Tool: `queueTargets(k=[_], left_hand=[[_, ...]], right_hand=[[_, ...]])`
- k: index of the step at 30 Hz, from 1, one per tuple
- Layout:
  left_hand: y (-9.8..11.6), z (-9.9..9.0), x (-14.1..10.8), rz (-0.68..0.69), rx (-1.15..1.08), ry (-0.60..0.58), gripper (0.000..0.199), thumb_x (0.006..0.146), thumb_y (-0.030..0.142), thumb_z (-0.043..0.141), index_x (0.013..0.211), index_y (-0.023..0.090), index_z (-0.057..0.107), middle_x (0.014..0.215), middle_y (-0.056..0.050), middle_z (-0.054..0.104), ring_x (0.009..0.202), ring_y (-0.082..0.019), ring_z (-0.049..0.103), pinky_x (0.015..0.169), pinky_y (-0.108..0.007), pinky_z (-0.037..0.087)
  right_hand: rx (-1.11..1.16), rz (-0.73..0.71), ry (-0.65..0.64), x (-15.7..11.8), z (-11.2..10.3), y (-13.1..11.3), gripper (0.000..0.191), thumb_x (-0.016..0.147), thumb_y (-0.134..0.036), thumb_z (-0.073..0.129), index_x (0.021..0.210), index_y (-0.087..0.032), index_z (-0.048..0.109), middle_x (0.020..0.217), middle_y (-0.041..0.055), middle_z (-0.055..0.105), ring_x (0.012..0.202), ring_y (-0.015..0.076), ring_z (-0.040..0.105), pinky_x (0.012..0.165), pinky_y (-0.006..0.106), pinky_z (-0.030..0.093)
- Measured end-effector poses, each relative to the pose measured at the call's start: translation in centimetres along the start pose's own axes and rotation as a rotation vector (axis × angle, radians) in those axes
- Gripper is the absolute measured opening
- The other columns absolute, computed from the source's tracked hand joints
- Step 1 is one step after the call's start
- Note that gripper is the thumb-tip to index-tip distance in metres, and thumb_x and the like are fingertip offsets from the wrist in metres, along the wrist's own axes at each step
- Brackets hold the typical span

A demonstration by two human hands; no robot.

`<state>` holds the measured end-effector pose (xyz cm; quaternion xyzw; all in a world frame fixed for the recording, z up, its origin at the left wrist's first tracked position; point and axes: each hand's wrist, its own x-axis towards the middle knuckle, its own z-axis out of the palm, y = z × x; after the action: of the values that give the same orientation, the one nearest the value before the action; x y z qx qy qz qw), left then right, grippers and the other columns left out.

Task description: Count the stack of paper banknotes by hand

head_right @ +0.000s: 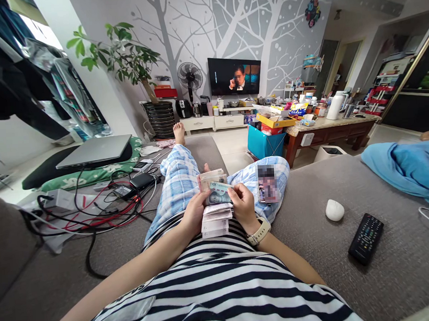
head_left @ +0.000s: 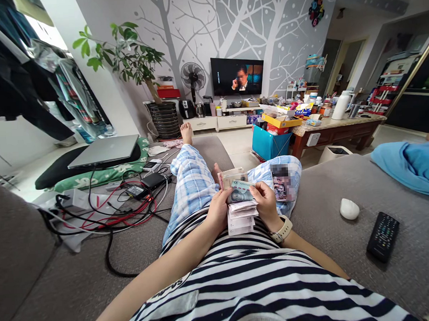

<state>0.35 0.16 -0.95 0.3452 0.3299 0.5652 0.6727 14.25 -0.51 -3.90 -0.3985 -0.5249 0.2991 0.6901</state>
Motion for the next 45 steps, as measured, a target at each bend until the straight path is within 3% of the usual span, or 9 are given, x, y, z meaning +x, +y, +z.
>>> queueTargets(k=[8, 17, 25, 36, 42, 45], left_hand=[[-0.2, -0.2, 0.3, 0.036, -0.003, 0.084, 0.024, 0.06, 0.035, 0.074, 0.072, 0.015, 0.067, 0.059, 0.0, 0.063, 0.058, -0.016, 0.057, 0.06, -0.029, 0.047], [0.3, 0.2, -0.1, 0.062, 0.064, 0.062, 0.019, 0.057, 0.031, 0.071, 0.066, 0.016, 0.064, 0.061, 0.0, 0.065, 0.061, -0.017, 0.057, 0.058, -0.027, 0.045], [0.7, 0.5, -0.8, 0.011, 0.045, 0.032, 0.018, 0.065, 0.033, 0.072, 0.074, 0.019, 0.066, 0.072, -0.004, 0.071, 0.082, -0.027, 0.067, 0.07, -0.035, 0.053], [0.6, 0.4, -0.7, -0.009, 0.012, -0.004, 0.023, 0.064, 0.031, 0.074, 0.083, 0.019, 0.069, 0.08, -0.007, 0.073, 0.087, -0.03, 0.069, 0.077, -0.04, 0.055], [0.4, 0.5, -0.4, 0.01, -0.002, -0.01, 0.024, 0.067, 0.029, 0.072, 0.088, 0.018, 0.071, 0.082, -0.009, 0.074, 0.088, -0.031, 0.07, 0.08, -0.043, 0.055], [0.2, 0.4, -0.3, 0.013, 0.001, -0.021, 0.024, 0.066, 0.029, 0.073, 0.087, 0.018, 0.071, 0.08, -0.009, 0.074, 0.085, -0.03, 0.07, 0.079, -0.042, 0.055]], right_hand=[[0.053, -0.074, -0.021, -0.5, 0.0, -0.4, 0.027, 0.086, -0.039, 0.06, 0.069, -0.02, 0.053, 0.063, -0.0036, 0.046, 0.06, 0.0118, 0.041, 0.057, 0.026, 0.034], [0.035, -0.134, -0.064, -0.8, -0.2, -1.0, 0.027, 0.087, -0.038, 0.057, 0.069, -0.02, 0.054, 0.06, -0.0036, 0.045, 0.058, 0.0121, 0.039, 0.057, 0.027, 0.032], [0.015, -0.111, -0.09, -0.8, -0.2, -1.3, 0.033, 0.088, -0.044, 0.055, 0.065, -0.021, 0.05, 0.058, -0.0038, 0.039, 0.056, 0.0125, 0.035, 0.056, 0.028, 0.029], [0.067, -0.147, -0.105, -0.8, -0.3, -1.4, 0.034, 0.09, -0.043, 0.055, 0.064, -0.021, 0.051, 0.058, -0.0034, 0.039, 0.056, 0.0126, 0.035, 0.056, 0.028, 0.029], [0.085, -0.145, -0.125, -0.9, -0.2, -1.4, 0.046, 0.093, -0.051, 0.045, 0.06, -0.02, 0.057, 0.057, 0.0009, 0.051, 0.055, 0.0138, 0.042, 0.057, 0.031, 0.034], [0.049, -0.139, -0.111, -0.8, -0.2, -1.4, 0.043, 0.09, -0.051, 0.05, 0.061, -0.021, 0.057, 0.058, 0.0016, 0.055, 0.057, 0.0146, 0.046, 0.059, 0.031, 0.037]])
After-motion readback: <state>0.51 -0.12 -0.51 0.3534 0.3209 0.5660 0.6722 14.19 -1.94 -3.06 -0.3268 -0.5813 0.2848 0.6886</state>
